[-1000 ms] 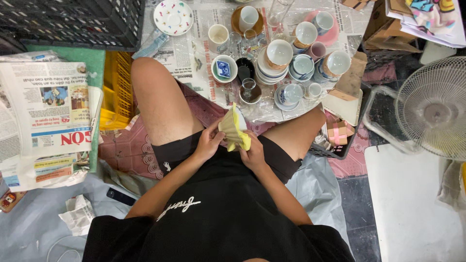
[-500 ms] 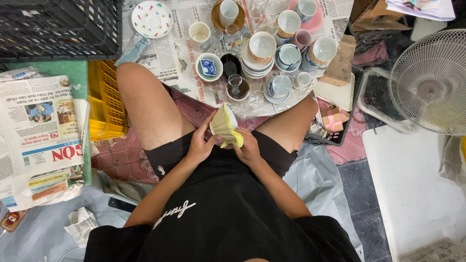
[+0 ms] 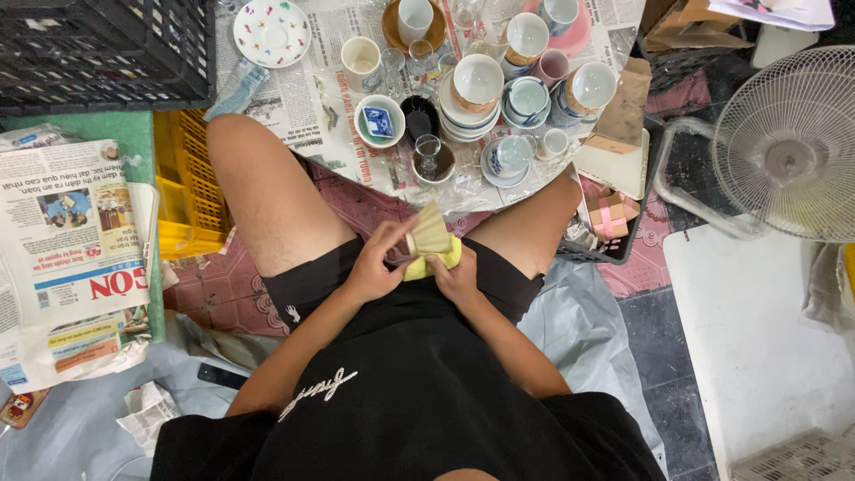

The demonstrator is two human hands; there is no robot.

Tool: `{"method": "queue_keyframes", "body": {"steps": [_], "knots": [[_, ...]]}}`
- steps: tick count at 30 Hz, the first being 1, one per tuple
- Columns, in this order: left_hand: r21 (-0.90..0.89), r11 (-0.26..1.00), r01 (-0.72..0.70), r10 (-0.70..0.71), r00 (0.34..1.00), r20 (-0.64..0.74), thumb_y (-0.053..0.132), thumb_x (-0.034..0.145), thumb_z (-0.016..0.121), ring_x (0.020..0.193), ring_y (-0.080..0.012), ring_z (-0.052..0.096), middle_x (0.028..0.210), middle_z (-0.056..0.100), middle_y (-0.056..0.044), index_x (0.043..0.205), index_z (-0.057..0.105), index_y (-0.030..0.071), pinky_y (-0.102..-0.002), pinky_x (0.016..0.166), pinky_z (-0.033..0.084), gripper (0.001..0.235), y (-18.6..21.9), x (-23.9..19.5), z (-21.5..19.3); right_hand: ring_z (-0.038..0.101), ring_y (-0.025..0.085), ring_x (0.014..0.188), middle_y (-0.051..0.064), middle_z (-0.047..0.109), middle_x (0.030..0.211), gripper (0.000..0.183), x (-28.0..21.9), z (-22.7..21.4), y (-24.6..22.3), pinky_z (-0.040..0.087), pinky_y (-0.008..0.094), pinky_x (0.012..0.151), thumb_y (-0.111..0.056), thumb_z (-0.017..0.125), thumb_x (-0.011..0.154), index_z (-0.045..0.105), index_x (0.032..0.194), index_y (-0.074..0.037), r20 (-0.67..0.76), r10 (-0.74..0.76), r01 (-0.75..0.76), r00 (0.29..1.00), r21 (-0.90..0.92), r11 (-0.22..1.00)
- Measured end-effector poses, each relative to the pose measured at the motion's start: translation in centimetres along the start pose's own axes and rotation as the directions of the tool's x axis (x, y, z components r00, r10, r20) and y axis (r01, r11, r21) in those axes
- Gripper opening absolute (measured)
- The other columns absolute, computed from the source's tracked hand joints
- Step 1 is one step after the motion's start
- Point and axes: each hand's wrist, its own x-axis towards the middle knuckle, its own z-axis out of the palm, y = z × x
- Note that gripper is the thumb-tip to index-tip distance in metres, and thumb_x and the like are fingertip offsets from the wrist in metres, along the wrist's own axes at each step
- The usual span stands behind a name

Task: The person sits on the floor and wipes various ceramic dishes, including bowls and cups, using a yellow cloth. They handle each item individually, wiping the interior and exterior surfaces before placing them back on the table.

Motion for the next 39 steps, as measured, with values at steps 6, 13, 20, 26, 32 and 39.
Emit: {"method": "queue_keyframes", "body": {"steps": [6,13,20,26,32,39], "knots": [[-0.392,0.865,0.314,-0.274,0.949,0.157,0.037,0.1,0.058,0.096,-0.0116,0.062,0.125,0.06,-0.009,0.154,0.04,0.002,-0.026,0.079,0.054,0.067,-5.1,-0.7,1.3,0.062,0.024,0.072,0.01,0.063,0.082,0.026,-0.1,-0.3,0.7,0.049,0.034,0.068,-0.025,0.074,0.095,0.067,0.091,-0.001,-0.072,-0.106,0.105,0.992,-0.027,0.994],[-0.421,0.857,0.298,-0.247,0.954,0.172,0.039,0.108,0.048,0.119,-0.0167,0.058,0.134,0.06,-0.012,0.154,0.036,-0.002,-0.03,0.099,0.048,0.063,-7.4,-1.3,2.3,0.058,0.029,0.075,0.012,0.06,0.082,0.045,0.3,0.0,0.6,0.047,0.039,0.068,-0.041,0.077,0.088,0.064,0.093,0.002,-0.013,-0.184,0.182,0.983,-0.09,0.979],[-0.775,0.515,0.365,-0.499,0.863,0.075,0.052,0.111,0.034,0.114,-0.0224,0.065,0.125,0.069,-0.014,0.138,0.059,-0.002,-0.036,0.104,0.049,0.065,-12.0,-1.7,3.1,0.056,0.04,0.12,0.02,0.06,0.125,0.047,0.9,0.7,-1.5,0.034,0.053,0.112,-0.022,0.066,0.089,0.056,0.13,-0.002,0.327,-0.215,0.292,0.92,-0.206,0.934],[-0.933,0.227,0.278,-0.597,0.797,0.092,0.056,0.107,0.034,0.115,-0.0233,0.067,0.127,0.068,-0.013,0.138,0.059,0.003,-0.038,0.104,0.051,0.066,-12.4,-2.1,2.4,0.062,0.02,0.125,0.003,0.067,0.13,0.045,2.8,0.6,-3.4,0.023,0.059,0.119,-0.012,0.075,0.083,0.063,0.126,-0.012,0.534,-0.216,0.45,0.818,-0.358,0.818],[-0.824,0.389,0.411,-0.654,0.753,0.067,0.067,0.103,0.025,0.112,-0.0215,0.067,0.125,0.069,-0.012,0.137,0.06,0.002,-0.037,0.102,0.051,0.081,-12.1,-1.7,2.8,0.064,0.018,0.123,0.0,0.069,0.131,0.039,5.0,-1.6,-3.0,0.031,0.053,0.115,-0.007,0.076,0.08,0.068,0.117,-0.013,0.55,-0.246,0.519,0.798,-0.421,0.744],[-0.847,0.33,0.417,-0.683,0.725,0.091,0.066,0.104,0.026,0.117,-0.0211,0.066,0.128,0.068,-0.013,0.14,0.056,-0.001,-0.035,0.102,0.051,0.081,-15.2,-2.6,3.8,0.063,0.033,0.11,0.013,0.066,0.118,0.043,4.4,-0.1,-4.5,0.048,0.047,0.101,-0.007,0.079,0.076,0.065,0.116,-0.003,0.475,-0.26,0.443,0.841,-0.327,0.835]]}}
